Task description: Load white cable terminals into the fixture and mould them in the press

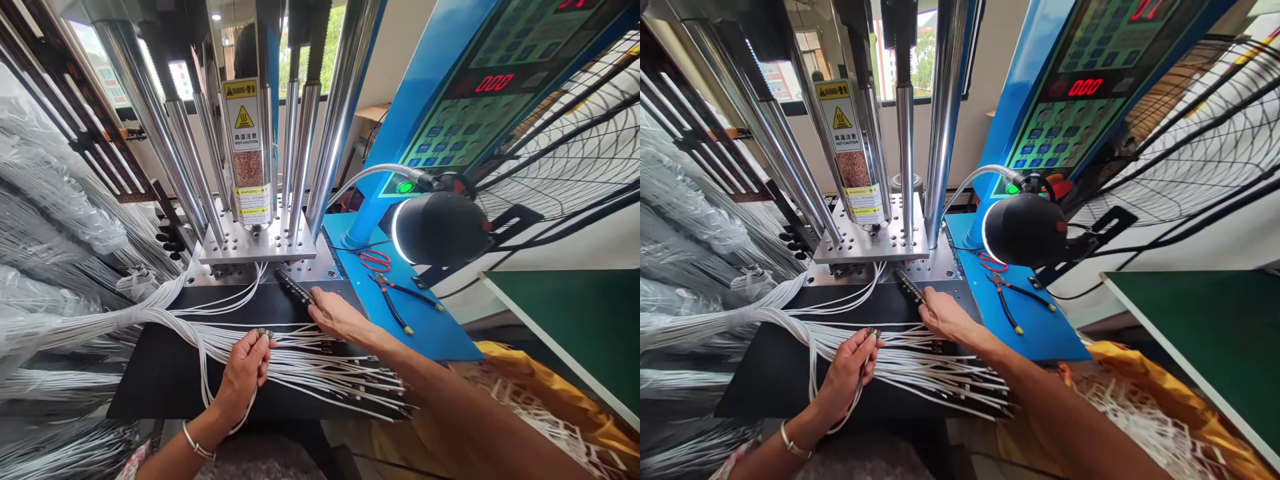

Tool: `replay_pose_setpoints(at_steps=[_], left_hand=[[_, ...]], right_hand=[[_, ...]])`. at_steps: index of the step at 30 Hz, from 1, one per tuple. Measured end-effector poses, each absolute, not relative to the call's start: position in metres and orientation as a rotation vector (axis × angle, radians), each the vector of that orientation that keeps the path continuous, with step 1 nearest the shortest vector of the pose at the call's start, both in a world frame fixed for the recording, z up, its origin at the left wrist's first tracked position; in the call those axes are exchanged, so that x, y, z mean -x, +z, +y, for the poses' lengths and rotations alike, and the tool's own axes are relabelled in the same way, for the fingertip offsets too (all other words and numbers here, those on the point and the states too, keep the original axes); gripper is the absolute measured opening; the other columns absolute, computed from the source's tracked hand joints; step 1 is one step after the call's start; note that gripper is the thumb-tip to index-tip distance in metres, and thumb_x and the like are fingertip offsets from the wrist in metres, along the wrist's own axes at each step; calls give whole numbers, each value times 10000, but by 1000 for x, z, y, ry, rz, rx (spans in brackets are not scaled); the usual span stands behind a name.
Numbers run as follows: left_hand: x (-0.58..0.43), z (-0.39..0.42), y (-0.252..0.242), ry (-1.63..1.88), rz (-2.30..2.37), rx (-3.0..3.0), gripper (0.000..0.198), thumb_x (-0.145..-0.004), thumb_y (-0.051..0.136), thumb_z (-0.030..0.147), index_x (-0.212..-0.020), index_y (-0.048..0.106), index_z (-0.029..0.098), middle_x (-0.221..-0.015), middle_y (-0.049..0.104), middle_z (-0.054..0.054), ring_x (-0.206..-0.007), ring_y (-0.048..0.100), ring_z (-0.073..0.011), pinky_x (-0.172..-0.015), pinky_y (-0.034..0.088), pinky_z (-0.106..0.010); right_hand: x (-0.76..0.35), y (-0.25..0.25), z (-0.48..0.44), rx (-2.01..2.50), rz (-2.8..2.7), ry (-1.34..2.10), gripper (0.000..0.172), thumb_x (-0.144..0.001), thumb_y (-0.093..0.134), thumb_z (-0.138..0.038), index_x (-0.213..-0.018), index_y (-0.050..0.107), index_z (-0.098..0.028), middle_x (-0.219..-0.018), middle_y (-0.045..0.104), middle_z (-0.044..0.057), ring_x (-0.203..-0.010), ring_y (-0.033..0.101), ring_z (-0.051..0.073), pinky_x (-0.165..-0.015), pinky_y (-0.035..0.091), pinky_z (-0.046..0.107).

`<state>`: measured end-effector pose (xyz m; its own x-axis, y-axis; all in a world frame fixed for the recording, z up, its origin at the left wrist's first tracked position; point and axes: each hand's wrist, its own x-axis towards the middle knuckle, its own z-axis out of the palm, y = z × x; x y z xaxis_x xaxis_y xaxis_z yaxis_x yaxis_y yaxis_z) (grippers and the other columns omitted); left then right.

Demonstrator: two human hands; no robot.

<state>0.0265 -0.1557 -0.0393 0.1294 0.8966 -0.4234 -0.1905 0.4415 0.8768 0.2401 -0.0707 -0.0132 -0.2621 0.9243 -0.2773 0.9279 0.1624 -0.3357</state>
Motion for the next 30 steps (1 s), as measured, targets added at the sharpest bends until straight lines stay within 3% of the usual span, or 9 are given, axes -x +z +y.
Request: replay_pose_setpoints(at_steps=[2,4,6,8,11,19,30], left_hand=[[-29,-154,-39,912,1179,-789,390,-822,649,526,-893,604,146,-678,439,48,-477,324,-32,-395,252,-141],[-32,-151,-38,899,1205,-849,389,-835,626,534,-886,598,150,-657,419,54,-472,314,-37,-395,251,-146],[-35,-150,-37,877,1235,-932,384,-855,594,541,-875,589,158,-638,407,57,-472,316,-48,-396,264,-154],[-37,-150,-36,859,1266,-1013,381,-875,560,545,-858,579,165,-616,396,61,-472,318,-60,-396,274,-164],[-38,-153,-37,843,1315,-1128,379,-907,514,534,-843,584,167,-602,398,57,-485,337,-73,-414,295,-175],[-44,-153,-42,783,1370,-1176,350,-916,507,504,-801,562,179,-592,409,55,-474,319,-74,-415,264,-179],[-45,-154,-38,774,1400,-1142,398,-887,529,560,-788,570,177,-584,410,55,-456,351,-81,-403,315,-187]], right_hand=[[-234,-12,-85,-1920,2335,-1234,75,-898,349,-211,-917,422,-205,-627,442,-40,-517,440,114,-475,318,220],[-223,-14,-101,-1847,2117,-2072,55,-873,405,-257,-905,368,-231,-574,310,-92,-454,296,84,-426,242,196],[-211,-18,-114,-1663,1767,-2788,203,-860,501,-370,-873,347,-238,-577,272,-109,-454,211,66,-413,182,186],[-200,-23,-120,-1605,1565,-3058,321,-852,538,-496,-843,349,-236,-604,319,-105,-450,184,52,-405,138,184],[-190,-29,-120,-1703,1452,-3104,346,-877,472,-552,-806,349,-237,-610,362,-94,-413,177,48,-381,103,199],[-193,-42,-116,-1767,1565,-3012,314,-917,418,-469,-731,344,-228,-532,351,-90,-382,218,63,-386,149,222],[-193,-41,-118,-1757,1627,-2962,278,-942,386,-406,-738,344,-221,-531,350,-84,-420,242,72,-427,183,228]])
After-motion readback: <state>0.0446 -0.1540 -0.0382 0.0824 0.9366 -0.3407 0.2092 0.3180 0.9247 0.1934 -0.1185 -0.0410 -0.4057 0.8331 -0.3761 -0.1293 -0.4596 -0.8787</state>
